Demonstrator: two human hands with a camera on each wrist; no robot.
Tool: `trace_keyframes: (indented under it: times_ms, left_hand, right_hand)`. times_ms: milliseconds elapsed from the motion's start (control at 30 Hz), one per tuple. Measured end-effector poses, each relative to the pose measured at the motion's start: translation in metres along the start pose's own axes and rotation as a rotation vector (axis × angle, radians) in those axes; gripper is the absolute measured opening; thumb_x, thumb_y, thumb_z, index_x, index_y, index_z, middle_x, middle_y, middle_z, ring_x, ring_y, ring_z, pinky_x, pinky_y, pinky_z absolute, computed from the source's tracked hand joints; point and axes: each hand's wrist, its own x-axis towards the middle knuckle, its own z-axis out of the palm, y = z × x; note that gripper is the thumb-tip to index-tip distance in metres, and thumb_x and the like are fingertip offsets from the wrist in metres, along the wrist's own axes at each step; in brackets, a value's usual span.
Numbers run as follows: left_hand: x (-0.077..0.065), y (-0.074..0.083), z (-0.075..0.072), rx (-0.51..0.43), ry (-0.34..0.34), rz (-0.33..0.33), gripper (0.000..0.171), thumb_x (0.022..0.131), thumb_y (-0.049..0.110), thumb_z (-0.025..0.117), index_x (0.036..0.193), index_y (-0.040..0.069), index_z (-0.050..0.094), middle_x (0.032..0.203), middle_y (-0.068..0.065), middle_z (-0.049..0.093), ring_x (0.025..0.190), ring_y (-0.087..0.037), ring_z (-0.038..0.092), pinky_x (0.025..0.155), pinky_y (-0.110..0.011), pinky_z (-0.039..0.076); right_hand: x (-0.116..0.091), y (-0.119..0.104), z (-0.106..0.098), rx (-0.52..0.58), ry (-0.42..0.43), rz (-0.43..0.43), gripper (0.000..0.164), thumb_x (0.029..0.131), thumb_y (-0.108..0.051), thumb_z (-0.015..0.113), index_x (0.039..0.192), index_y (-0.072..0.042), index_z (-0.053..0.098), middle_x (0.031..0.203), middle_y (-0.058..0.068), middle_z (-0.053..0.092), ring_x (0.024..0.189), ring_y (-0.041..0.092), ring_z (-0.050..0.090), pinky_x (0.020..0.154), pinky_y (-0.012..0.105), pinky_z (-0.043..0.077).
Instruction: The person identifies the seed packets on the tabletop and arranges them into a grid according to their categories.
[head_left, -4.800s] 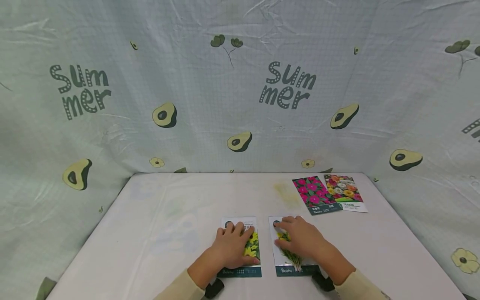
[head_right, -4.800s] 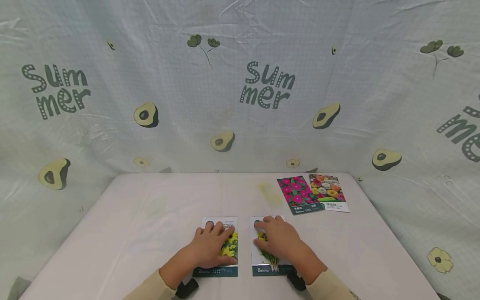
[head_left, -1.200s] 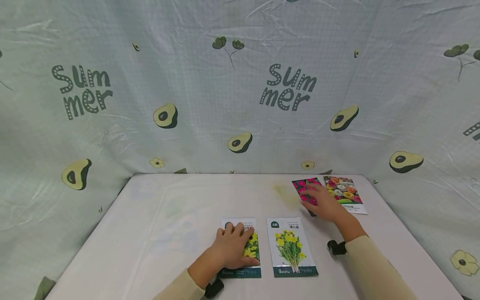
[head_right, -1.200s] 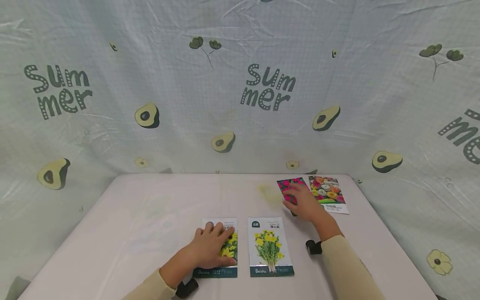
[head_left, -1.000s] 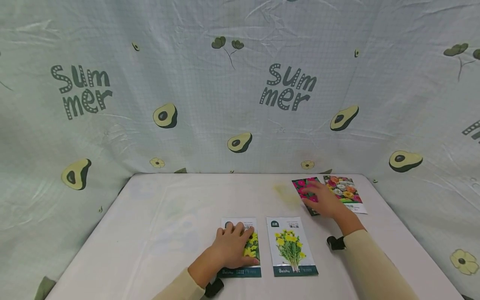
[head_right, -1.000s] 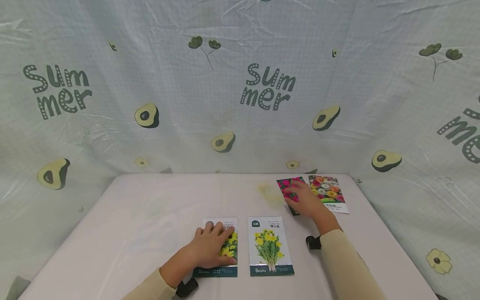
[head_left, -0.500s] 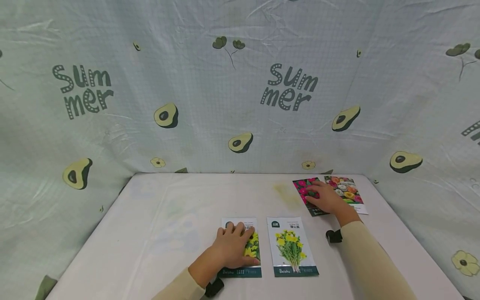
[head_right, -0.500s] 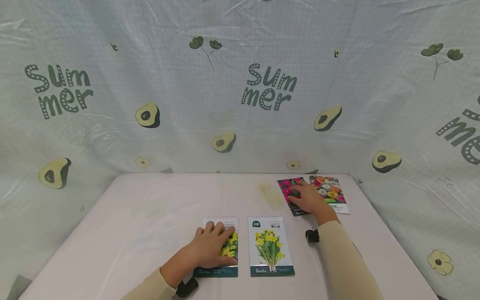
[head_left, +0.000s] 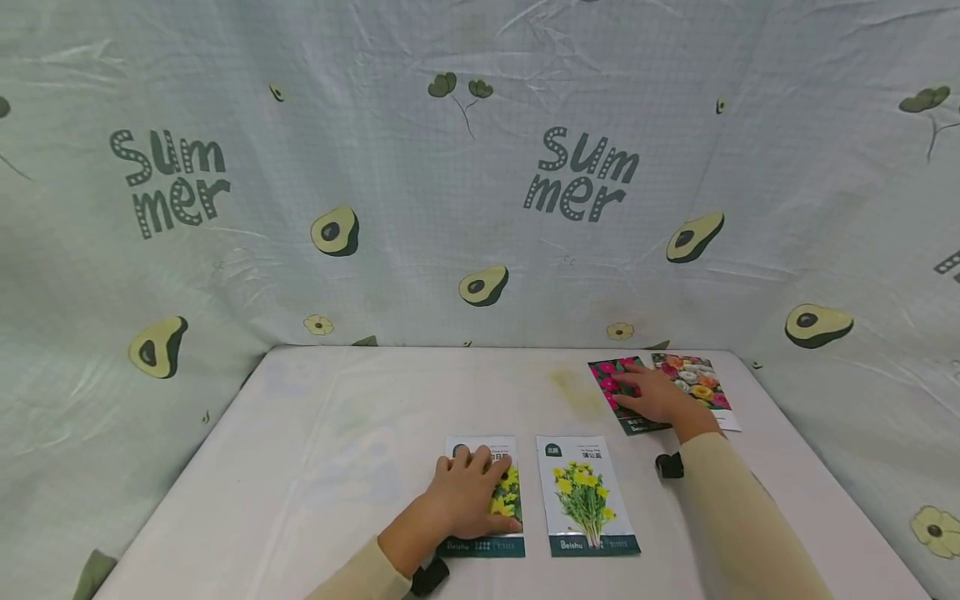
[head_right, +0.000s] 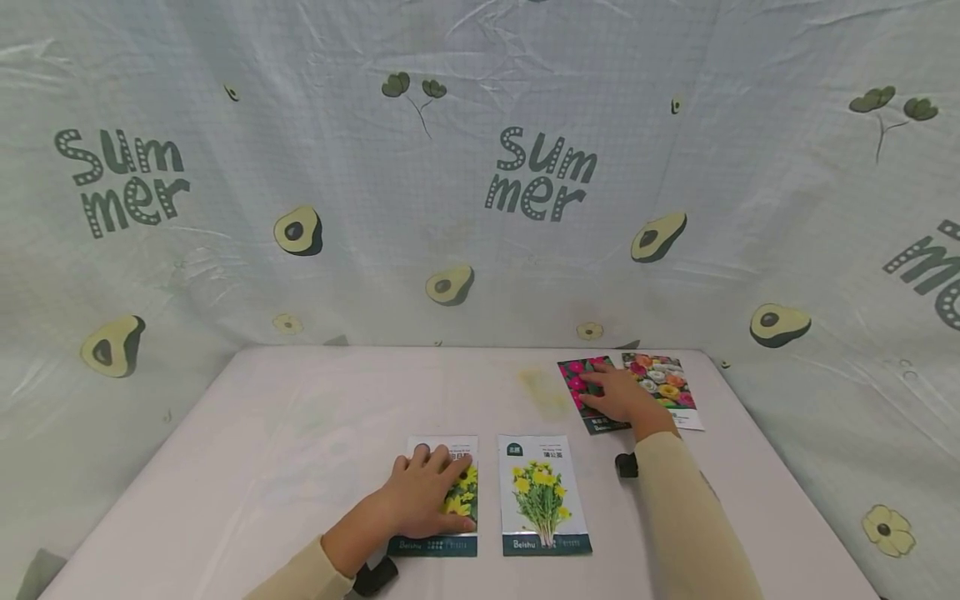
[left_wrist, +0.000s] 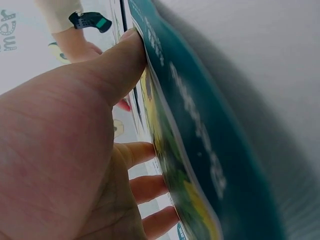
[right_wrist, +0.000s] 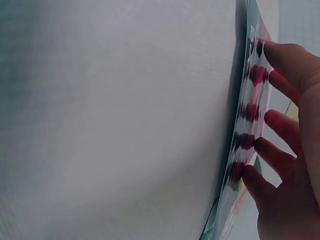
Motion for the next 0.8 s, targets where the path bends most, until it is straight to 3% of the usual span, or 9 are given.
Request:
trace_keyframes:
  times_ms: [200,800]
  left_hand:
    - [-0.0014,-0.0007,0.0004,0.002,-0.003,0.004,0.093,0.080,0.079,0.065,0.155,0.029,0.043,0.135,-0.003,0.048,0.108,-0.024,0.040,0.088,-0.047,0.038]
    - [-0.0052,0.0000,-0.0015,-0.009,-0.007,0.010,0.092,0.081,0.079,0.065,0.155,0.030,0.044,0.135,-0.003,0.047,0.110,-0.025,0.040,0.089,-0.048,0.037]
  right_hand:
    - [0.0005,-0.0041,-0.0022,-0.003,-0.055,0.038,0.060,0.103,-0.040,0.060,0.152,-0.007,0.049,0.160,0.030,0.034,0.143,0.056,0.036,0.111,0.069,0.034]
    - [-0.0024,-0.0079,-0.0029,0.044,-0.067,0.046,0.060,0.103,-0.041,0.060,0.151,-0.007,0.050,0.158,0.033,0.035,0.144,0.057,0.034,0.111,0.068,0.034]
